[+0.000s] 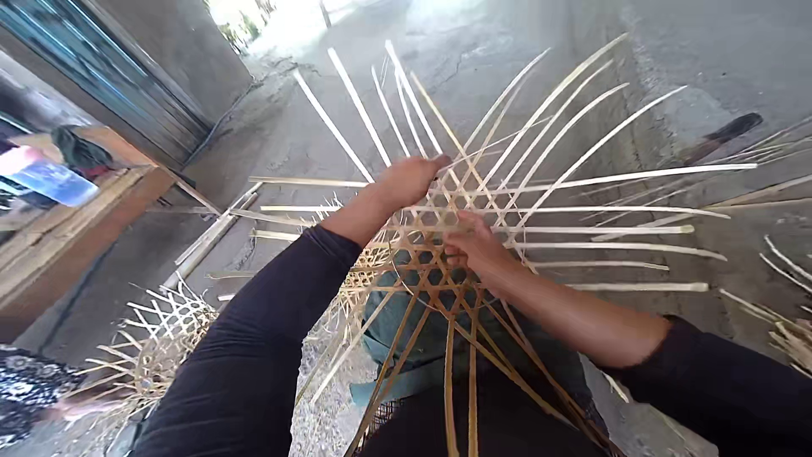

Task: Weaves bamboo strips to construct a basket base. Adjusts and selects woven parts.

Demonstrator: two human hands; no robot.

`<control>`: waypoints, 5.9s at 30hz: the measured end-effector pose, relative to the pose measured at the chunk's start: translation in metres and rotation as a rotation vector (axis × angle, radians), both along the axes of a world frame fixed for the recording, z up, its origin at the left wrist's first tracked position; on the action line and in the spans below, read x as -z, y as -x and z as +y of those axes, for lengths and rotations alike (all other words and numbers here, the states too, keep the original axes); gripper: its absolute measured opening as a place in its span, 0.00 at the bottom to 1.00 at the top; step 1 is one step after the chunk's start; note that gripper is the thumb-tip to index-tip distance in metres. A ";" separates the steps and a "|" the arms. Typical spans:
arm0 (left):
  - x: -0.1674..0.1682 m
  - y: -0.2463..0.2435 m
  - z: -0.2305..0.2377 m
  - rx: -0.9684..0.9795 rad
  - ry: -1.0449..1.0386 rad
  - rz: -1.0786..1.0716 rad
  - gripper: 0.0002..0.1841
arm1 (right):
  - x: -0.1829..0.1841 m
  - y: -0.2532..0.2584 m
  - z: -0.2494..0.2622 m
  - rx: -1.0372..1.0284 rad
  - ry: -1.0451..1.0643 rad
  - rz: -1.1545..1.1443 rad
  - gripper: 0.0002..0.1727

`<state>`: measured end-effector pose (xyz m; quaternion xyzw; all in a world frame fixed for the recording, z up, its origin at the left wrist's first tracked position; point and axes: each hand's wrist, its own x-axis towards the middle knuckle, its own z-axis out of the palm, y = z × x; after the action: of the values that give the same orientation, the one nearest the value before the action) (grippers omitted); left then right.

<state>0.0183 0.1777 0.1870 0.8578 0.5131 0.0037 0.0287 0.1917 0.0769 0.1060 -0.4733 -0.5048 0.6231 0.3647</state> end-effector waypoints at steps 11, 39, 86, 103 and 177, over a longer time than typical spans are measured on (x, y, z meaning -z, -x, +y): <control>-0.085 0.024 0.000 -0.564 -0.148 -0.609 0.26 | -0.127 -0.015 0.151 -0.250 -0.741 -0.583 0.30; 0.188 -0.004 -0.177 -0.812 -0.155 -0.890 0.19 | 0.100 0.007 -0.023 -0.192 -0.916 -1.021 0.24; 0.212 -0.007 -0.172 -0.763 -0.294 -1.091 0.23 | 0.047 0.051 0.028 -0.563 -0.512 -0.994 0.21; 0.219 -0.004 -0.176 -0.665 -0.484 -1.152 0.19 | 0.029 0.136 0.090 -1.106 -0.300 -0.316 0.10; 0.172 0.028 -0.171 -0.709 -0.018 -0.738 0.21 | 0.048 -0.023 0.138 -0.464 -0.759 -0.875 0.09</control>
<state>-0.0098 0.0063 0.0151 0.5729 0.7281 0.3204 0.1974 0.2148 0.2145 0.0584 -0.4000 -0.8833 0.2116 0.1221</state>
